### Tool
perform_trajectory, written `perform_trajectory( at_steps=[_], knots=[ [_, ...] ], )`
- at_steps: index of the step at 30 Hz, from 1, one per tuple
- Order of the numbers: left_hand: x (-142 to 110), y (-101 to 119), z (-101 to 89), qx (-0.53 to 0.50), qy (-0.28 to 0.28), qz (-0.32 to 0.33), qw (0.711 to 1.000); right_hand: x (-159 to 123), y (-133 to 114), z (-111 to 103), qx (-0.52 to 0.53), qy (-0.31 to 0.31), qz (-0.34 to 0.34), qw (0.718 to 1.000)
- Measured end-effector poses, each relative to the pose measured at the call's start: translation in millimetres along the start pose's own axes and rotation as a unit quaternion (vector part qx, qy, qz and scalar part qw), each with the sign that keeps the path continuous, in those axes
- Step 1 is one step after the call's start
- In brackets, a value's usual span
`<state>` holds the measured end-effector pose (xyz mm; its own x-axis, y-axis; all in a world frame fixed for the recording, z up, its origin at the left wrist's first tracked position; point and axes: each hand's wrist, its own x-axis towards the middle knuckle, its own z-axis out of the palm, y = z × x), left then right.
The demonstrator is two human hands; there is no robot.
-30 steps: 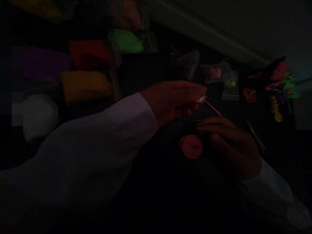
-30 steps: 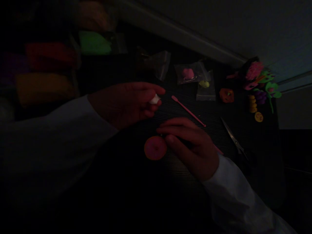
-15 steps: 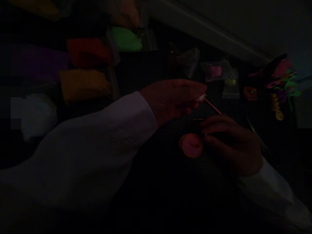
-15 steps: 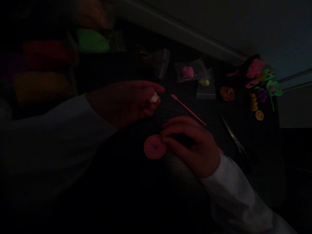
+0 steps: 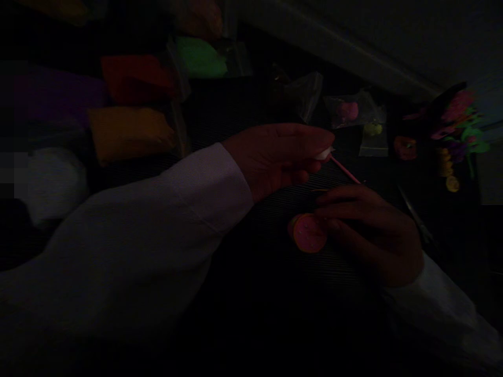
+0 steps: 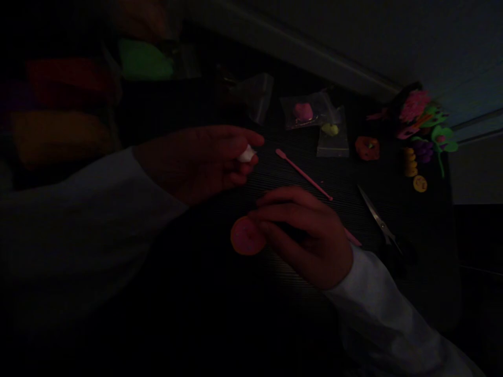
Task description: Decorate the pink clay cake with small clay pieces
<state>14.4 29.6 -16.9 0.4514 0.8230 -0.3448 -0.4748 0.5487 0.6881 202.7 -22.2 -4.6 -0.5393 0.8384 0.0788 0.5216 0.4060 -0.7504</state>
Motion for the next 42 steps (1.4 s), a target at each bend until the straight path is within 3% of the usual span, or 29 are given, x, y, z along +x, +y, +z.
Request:
perform_trajectory(
  at_steps=[24, 42],
  knots=[
    [0.5, -2.8, -1.2, -0.002, -0.007, 0.016, 1.000, -3.0, 4.1, -2.5, -0.020, 0.026, -0.030, 0.999],
    [1.0, -4.7, -3.2, -0.011, -0.025, 0.024, 0.999, 1.2, -0.3, 1.9, -0.053, -0.010, -0.076, 0.996]
  ],
)
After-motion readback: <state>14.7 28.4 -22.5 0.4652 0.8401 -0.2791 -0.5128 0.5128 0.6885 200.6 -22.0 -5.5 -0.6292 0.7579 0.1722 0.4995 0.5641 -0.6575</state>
